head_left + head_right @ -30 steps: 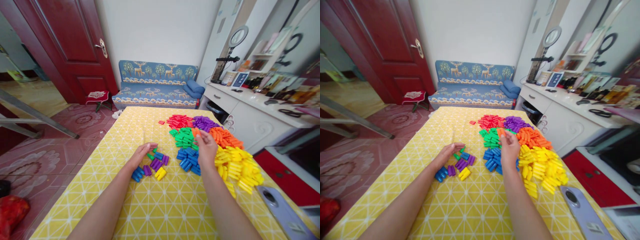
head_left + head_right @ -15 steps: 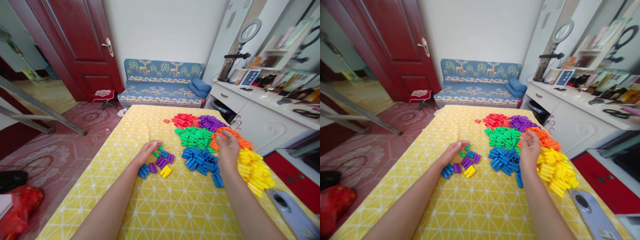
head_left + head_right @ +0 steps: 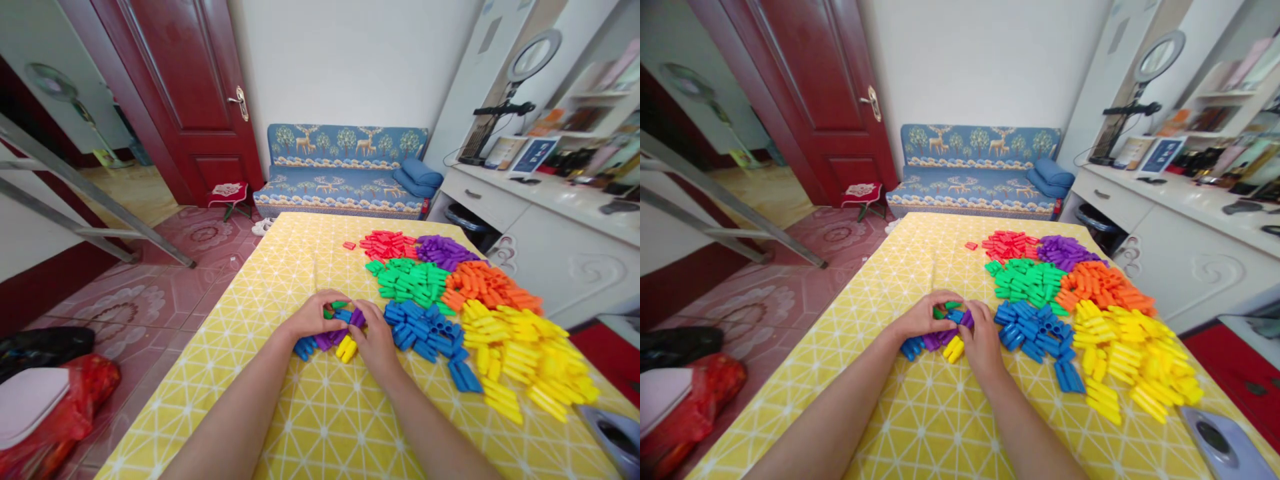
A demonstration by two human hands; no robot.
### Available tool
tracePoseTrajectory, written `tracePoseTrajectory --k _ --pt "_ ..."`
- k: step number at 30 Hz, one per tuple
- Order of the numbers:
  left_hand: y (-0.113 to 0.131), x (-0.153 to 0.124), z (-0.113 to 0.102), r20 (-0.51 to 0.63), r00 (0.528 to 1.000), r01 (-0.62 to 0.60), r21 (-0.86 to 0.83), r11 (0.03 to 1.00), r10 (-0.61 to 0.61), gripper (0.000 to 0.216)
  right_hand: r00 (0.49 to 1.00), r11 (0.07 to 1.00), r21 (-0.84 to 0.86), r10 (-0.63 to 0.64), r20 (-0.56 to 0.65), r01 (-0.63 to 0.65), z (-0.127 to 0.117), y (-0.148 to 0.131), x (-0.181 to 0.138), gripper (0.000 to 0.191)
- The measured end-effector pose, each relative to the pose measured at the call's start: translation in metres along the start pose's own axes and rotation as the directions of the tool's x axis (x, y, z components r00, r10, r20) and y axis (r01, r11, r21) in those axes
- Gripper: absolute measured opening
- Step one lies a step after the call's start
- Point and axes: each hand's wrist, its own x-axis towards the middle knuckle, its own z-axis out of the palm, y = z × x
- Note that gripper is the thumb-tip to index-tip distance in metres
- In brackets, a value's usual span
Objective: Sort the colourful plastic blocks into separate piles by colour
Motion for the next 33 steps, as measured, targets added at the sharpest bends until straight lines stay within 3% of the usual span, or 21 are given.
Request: tracePoseTrajectory --k 4,10,16,20,25,28,33 --pt "0.007 0.002 0.002 0.059 0.994 -0.105 0.172 0.980 0.096 0.052 0.996 0.988 0.134 0.084 -0.024 -0.080 0.000 0.002 0.001 0.037" --pt "0.002 0.002 0.007 -0.008 1.000 -0.007 0.170 0.985 0.009 0.031 0.995 0.974 0.207 0.095 0.010 -0.095 -0.008 -0.010 0.002 0.027" --pt "-0.001 0.002 0.007 -0.041 0.999 0.020 0.201 0.979 -0.012 0.021 0.983 0.945 0.278 0.181 0.002 -0.175 -0.005 -0.004 0.001 0.026" --pt "-0.002 0.002 0.005 -0.099 0.992 0.099 0.170 0.981 -0.083 0.025 0.993 0.971 0.212 0.117 -0.010 -0.112 -0.015 -0.014 -0.001 0.023" --pt "-0.005 0.001 0.001 -0.120 0.977 0.188 0.121 0.975 -0.173 0.039 0.977 0.997 -0.011 -0.071 -0.199 0.071 -0.057 -0.036 0.020 0.019" --pt "-0.009 0.001 0.001 -0.197 0.962 0.204 0.058 0.977 -0.189 0.038 0.953 0.998 -0.003 -0.064 -0.295 0.066 -0.093 -0.015 0.061 0.021" --pt "-0.017 0.003 0.002 -0.246 0.953 0.183 0.013 0.983 -0.174 0.034 0.903 0.971 -0.227 -0.034 -0.429 -0.071 -0.157 0.076 0.149 0.020"
